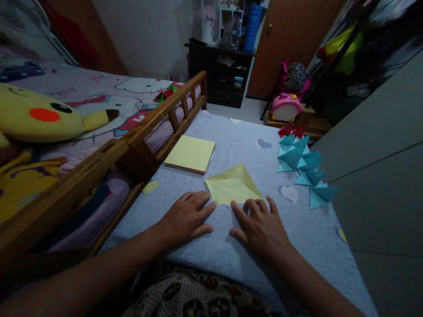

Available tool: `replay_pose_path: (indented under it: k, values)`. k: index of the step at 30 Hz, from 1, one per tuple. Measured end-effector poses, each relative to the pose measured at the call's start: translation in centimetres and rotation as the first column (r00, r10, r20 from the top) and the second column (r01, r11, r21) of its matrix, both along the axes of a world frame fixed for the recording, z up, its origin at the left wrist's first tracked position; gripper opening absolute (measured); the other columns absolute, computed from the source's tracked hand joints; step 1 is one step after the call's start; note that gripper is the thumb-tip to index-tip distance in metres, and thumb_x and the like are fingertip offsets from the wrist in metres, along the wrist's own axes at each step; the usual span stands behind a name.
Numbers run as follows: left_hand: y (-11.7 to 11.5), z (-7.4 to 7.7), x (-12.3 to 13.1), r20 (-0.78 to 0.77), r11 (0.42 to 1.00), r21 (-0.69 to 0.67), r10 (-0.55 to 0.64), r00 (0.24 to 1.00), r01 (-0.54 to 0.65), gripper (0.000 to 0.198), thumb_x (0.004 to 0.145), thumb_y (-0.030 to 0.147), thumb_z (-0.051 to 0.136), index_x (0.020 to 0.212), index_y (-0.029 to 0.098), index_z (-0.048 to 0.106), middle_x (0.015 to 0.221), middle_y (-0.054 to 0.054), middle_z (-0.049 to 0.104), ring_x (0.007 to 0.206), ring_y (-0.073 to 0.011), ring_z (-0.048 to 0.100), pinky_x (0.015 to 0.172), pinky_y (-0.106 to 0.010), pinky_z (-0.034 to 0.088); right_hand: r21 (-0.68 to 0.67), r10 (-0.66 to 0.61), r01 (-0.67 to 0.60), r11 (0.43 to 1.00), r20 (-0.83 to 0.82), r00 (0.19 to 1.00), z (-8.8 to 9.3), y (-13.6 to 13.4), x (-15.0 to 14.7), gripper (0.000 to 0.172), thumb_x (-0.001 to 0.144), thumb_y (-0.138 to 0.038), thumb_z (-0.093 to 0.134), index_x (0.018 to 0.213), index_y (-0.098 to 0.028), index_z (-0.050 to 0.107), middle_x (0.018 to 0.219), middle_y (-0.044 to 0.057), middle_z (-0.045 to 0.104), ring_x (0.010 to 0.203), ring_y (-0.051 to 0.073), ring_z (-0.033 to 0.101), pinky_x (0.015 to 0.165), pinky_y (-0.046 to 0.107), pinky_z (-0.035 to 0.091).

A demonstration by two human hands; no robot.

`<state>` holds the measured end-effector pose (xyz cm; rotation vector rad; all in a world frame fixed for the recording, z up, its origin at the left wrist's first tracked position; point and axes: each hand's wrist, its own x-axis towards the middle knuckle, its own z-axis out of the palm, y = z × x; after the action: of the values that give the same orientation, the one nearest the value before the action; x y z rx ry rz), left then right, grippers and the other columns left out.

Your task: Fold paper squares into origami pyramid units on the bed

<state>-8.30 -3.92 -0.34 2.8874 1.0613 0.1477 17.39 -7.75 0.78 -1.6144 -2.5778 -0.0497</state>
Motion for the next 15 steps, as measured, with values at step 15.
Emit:
replay_pose_path:
  k: [15]
  values:
    - [0.0,-0.9,-0.5,0.037,0.998,0.045,-0.032,0.999,0.031,0.051,0.092,0.041,0.065,0.136,0.02,0.047,0.14,-0.018,0.051,0.13,-0.034,0.047,0.104,-0.05,0.045,0.098,-0.214,0.208,0.973,0.06,0.975,-0.7,-1.1,6.7,0.036,0.092,-0.043,0.062,0.122,-0.024,0.064,0.115,0.012,0.066,0.108,0.035,0.057,0.102,0.061,0.035]
